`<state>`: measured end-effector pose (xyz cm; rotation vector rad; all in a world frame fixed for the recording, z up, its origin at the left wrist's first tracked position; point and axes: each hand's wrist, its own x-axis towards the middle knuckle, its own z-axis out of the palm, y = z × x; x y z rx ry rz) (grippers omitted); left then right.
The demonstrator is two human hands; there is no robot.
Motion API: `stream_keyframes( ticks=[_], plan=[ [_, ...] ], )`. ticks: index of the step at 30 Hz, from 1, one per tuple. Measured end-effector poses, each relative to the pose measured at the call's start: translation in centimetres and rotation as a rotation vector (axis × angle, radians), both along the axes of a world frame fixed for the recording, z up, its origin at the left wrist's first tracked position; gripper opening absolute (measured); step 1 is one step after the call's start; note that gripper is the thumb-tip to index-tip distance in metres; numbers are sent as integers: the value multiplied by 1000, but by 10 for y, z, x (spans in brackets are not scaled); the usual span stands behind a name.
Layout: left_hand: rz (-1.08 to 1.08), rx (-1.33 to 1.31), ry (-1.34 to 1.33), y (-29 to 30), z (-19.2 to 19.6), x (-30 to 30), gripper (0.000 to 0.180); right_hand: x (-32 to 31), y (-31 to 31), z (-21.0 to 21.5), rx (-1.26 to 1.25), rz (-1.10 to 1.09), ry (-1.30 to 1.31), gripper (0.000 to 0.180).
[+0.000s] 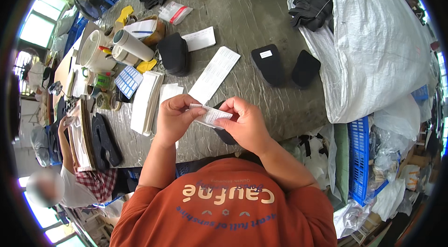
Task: Applying small white adhesive labels to black shoe components.
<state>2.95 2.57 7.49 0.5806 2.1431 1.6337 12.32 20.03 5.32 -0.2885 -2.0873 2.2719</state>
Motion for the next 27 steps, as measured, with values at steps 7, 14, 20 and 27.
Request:
stream_keyframes(
  ticks=[7,14,20,27],
  plan=[
    [79,-111,-285,-29,-31,30,16,21,-25,-48,-116,44,-169,17],
    [18,-455,-300,-59,-64,59,27,49,-41,-80,-119,209,-410,11],
    [88,-444,-233,-55,-83,49,25,37,-42,-92,338,84,-23,8],
    [-456,-514,154,-42,-99,33,15,-5,-21,-124,172,-145,-226,6]
  ],
)
